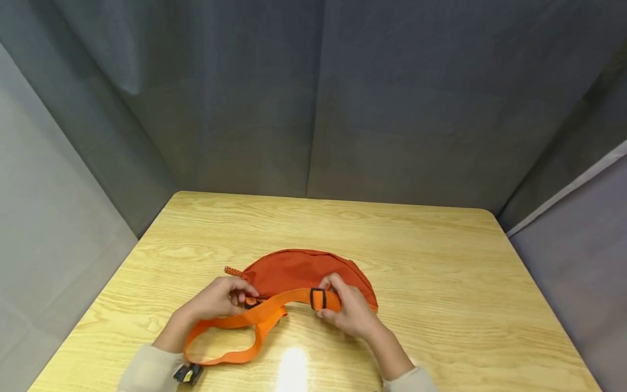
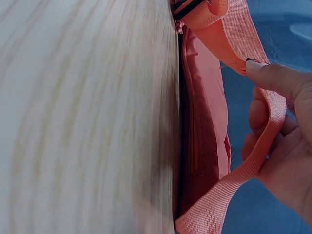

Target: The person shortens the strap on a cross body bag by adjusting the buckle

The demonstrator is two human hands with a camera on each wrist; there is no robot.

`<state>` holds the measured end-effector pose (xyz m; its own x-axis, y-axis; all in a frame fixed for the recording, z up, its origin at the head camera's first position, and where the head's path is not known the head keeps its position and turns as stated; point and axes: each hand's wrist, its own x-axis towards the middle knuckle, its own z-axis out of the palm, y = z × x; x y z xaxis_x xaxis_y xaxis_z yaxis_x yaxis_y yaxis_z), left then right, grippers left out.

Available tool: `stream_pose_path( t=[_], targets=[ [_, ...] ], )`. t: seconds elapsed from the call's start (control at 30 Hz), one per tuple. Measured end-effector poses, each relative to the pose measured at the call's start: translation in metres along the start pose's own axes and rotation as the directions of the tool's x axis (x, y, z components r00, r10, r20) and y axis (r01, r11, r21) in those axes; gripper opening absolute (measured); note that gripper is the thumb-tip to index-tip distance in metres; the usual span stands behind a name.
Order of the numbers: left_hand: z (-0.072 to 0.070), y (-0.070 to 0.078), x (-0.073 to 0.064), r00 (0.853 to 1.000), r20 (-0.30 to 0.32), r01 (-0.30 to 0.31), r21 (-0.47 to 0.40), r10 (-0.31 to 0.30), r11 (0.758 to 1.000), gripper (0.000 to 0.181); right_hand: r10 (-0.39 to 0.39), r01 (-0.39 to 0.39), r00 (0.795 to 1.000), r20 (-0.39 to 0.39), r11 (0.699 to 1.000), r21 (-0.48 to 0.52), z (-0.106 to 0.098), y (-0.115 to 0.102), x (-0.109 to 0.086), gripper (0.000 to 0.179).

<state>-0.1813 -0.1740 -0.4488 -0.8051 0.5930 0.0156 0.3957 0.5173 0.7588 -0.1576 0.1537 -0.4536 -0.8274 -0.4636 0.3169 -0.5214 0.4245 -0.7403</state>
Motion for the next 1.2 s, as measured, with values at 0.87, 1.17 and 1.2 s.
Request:
stream_pose_path(
  t=[0.87, 1.17, 1.2],
  targets=[
    [-0.006, -0.006, 0.008, 0.993, -0.118, -0.008, 0.051, 0.014, 0.999, 0.020, -0.060, 0.059, 0.998, -0.011, 0.996, -0.069, -0.006, 0.003, 0.000, 0.054],
    [-0.011, -0.006, 0.008, 0.982, -0.188, 0.006, -0.101, -0.025, 0.995, 0.020, -0.110, 0.111, 0.994, 0.027, 0.994, -0.021, -0.014, 0.007, -0.004, 0.038],
    [-0.010, -0.006, 0.008, 0.981, -0.195, 0.001, -0.105, -0.021, 0.994, 0.021, -0.099, 0.100, 0.994, 0.035, 0.995, -0.010, -0.015, 0.007, -0.004, 0.036]
  ],
)
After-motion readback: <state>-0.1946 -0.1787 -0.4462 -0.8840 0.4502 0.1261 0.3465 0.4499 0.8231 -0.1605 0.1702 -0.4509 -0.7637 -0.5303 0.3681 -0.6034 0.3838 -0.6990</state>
